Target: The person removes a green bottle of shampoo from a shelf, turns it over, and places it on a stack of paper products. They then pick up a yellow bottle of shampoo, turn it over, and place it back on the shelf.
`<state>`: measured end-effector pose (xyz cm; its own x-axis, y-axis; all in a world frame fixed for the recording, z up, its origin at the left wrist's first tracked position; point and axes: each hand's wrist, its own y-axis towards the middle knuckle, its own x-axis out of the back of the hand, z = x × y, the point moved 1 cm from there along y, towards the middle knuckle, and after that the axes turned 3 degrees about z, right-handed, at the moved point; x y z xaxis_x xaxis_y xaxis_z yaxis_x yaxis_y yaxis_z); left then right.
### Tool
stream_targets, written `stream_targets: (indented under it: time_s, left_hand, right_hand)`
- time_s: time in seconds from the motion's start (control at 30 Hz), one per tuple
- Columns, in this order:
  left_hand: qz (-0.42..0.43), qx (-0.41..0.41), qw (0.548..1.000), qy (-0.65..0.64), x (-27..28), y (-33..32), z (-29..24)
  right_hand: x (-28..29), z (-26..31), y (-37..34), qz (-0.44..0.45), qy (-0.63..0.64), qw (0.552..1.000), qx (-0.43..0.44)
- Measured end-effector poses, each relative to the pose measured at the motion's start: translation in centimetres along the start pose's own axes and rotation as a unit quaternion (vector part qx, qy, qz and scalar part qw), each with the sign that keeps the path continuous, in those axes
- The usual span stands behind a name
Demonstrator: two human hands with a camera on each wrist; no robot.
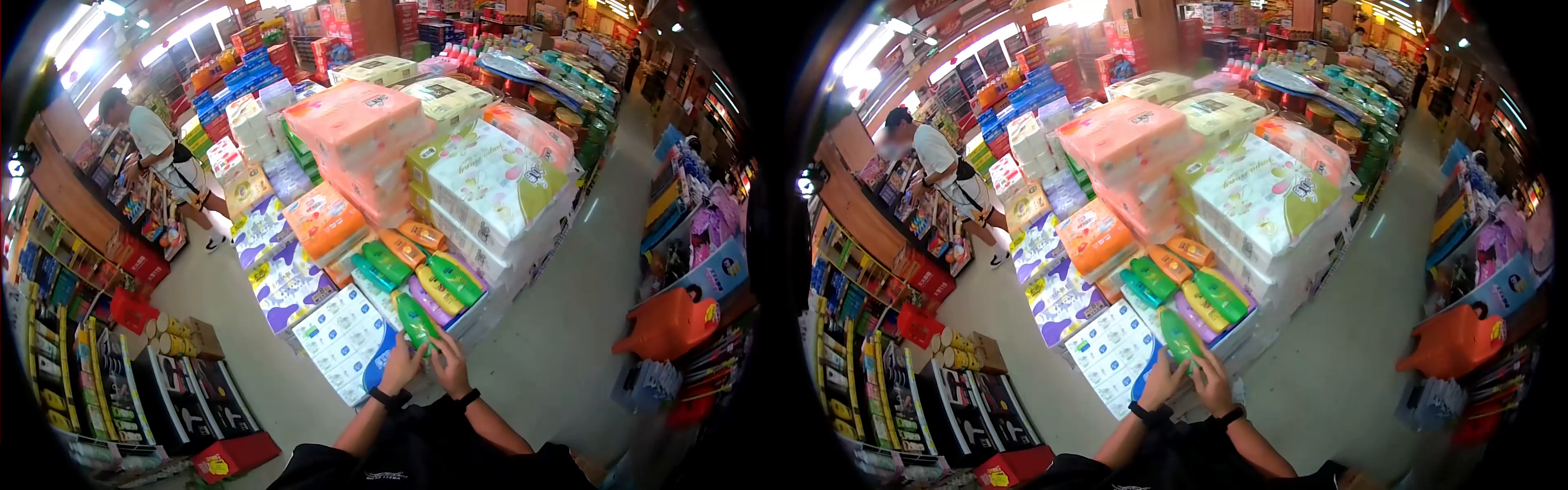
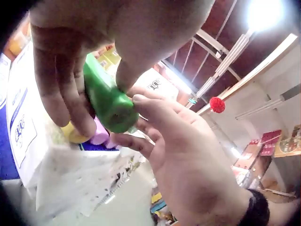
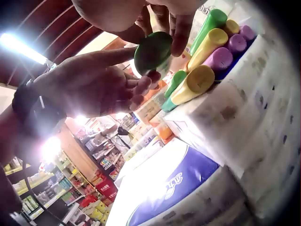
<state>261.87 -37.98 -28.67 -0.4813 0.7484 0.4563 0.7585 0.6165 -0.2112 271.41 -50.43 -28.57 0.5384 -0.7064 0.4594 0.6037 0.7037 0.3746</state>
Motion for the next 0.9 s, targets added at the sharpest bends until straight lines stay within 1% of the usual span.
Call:
stream_targets:
  time_s: [0.07, 0.17, 0.2, 0.3, 0.33, 0.4, 0.43, 0.53, 0.63, 0.67, 0.77, 0.8, 0.87, 0.9]
  left_hand:
    - [-0.057, -0.004, 0.998, 0.003, -1.0, 2.2, -0.9]
    - [-0.068, -0.007, 0.994, 0.081, -1.9, 4.3, -1.3]
    - [-0.053, 0.040, 0.985, 0.157, -2.2, 4.8, -1.4]
    - [-0.097, 0.045, 0.985, 0.135, -2.8, 5.4, -2.2]
    - [-0.113, 0.067, 0.982, 0.136, -3.1, 5.4, -2.8]
    - [-0.135, 0.070, 0.983, 0.104, -4.0, 5.3, -3.0]
    - [-0.151, 0.070, 0.982, 0.087, -4.4, 5.3, -2.9]
    - [-0.234, 0.019, 0.954, 0.188, -5.3, 5.2, -2.4]
    - [-0.222, 0.057, 0.972, 0.054, -6.1, 5.1, -1.4]
    - [-0.220, 0.069, 0.972, 0.040, -6.4, 4.9, -1.1]
    - [-0.264, 0.049, 0.963, 0.010, -7.4, 4.4, -2.1]
    - [-0.259, 0.050, 0.965, 0.015, -7.6, 4.3, -2.0]
    - [-0.264, 0.051, 0.963, -0.018, -8.0, 4.3, -1.6]
    - [-0.266, 0.050, 0.962, -0.036, -8.0, 4.5, -1.3]
  right_hand:
    - [1.0, -1.0, 2.9, 0.039, 0.040, 0.998, -0.002]
    - [1.4, -3.1, 5.7, 0.122, 0.065, 0.990, 0.017]
    - [1.6, -3.8, 6.5, 0.154, 0.097, 0.983, 0.011]
    - [1.6, -5.7, 8.1, 0.211, 0.103, 0.971, 0.055]
    - [1.9, -6.1, 8.3, 0.221, 0.118, 0.966, 0.056]
    - [2.3, -6.9, 8.7, 0.242, 0.150, 0.957, 0.055]
    - [2.4, -7.3, 8.9, 0.254, 0.165, 0.951, 0.058]
    - [2.8, -7.4, 9.7, 0.281, 0.169, 0.943, 0.056]
    - [3.8, -6.6, 10.5, 0.312, 0.154, 0.936, 0.057]
    - [3.6, -7.1, 10.4, 0.313, 0.154, 0.935, 0.071]
    - [4.7, -6.8, 11.1, 0.342, 0.124, 0.928, 0.076]
    - [4.6, -6.8, 11.1, 0.337, 0.107, 0.931, 0.086]
    - [4.0, -6.8, 10.6, 0.326, 0.073, 0.937, 0.099]
    - [3.5, -6.8, 10.7, 0.317, 0.082, 0.940, 0.096]
